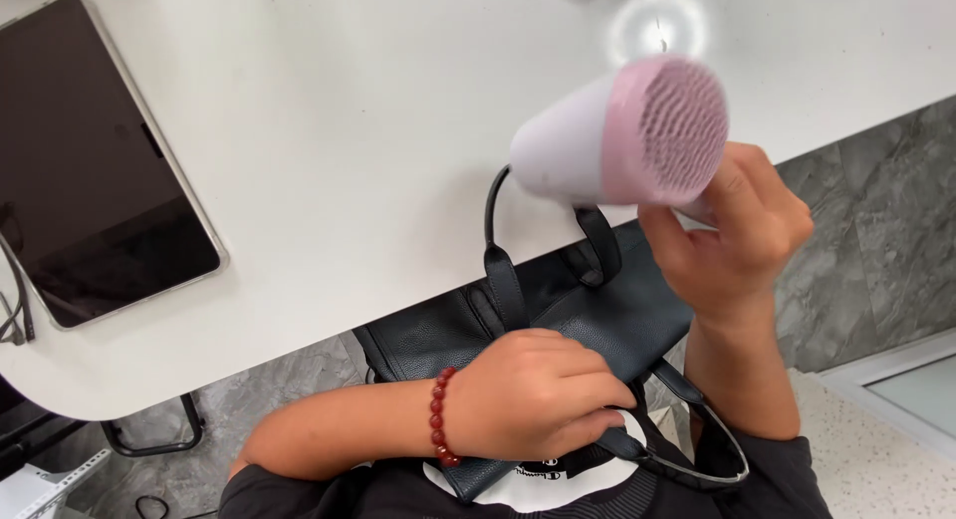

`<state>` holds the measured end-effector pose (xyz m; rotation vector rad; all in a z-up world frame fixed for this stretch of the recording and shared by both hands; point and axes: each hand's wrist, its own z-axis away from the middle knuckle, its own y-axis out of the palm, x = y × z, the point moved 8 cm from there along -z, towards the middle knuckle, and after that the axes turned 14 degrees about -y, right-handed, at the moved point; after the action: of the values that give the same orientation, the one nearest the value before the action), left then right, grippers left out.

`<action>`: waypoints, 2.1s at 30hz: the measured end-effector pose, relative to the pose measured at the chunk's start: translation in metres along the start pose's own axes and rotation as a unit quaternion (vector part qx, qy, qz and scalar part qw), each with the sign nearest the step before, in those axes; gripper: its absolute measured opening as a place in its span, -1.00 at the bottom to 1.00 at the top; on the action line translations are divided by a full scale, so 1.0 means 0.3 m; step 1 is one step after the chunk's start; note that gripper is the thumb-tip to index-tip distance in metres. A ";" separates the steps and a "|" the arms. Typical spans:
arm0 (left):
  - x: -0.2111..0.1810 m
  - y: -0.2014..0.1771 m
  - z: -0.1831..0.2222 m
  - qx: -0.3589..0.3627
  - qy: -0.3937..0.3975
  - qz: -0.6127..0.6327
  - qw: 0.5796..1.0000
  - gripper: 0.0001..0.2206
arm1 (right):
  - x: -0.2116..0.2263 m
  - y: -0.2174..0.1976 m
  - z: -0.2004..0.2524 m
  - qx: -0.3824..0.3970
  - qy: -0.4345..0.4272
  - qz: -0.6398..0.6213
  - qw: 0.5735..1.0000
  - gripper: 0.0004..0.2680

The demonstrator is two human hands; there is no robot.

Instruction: Applying and drying edge finish on a leather handbag handle.

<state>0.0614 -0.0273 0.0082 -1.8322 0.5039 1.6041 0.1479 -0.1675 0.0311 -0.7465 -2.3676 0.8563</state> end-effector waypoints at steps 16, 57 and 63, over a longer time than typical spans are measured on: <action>0.191 -0.300 0.120 -0.344 -0.177 -0.096 0.917 -0.78 | -0.040 0.055 -0.017 0.040 0.007 -0.012 0.999 -0.77; 0.368 -0.429 0.186 -0.412 -0.212 0.045 0.885 -0.60 | -0.021 0.037 -0.016 0.054 0.015 -0.009 0.998 -0.76; 0.296 -0.393 0.139 -0.374 -0.225 -0.045 0.898 -0.79 | -0.059 0.018 0.021 0.012 0.097 0.022 0.995 -0.77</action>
<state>0.1247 0.0971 -0.0552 -1.8298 -0.4730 2.2583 0.1585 -0.1780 0.0185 -0.8355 -2.1743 0.7914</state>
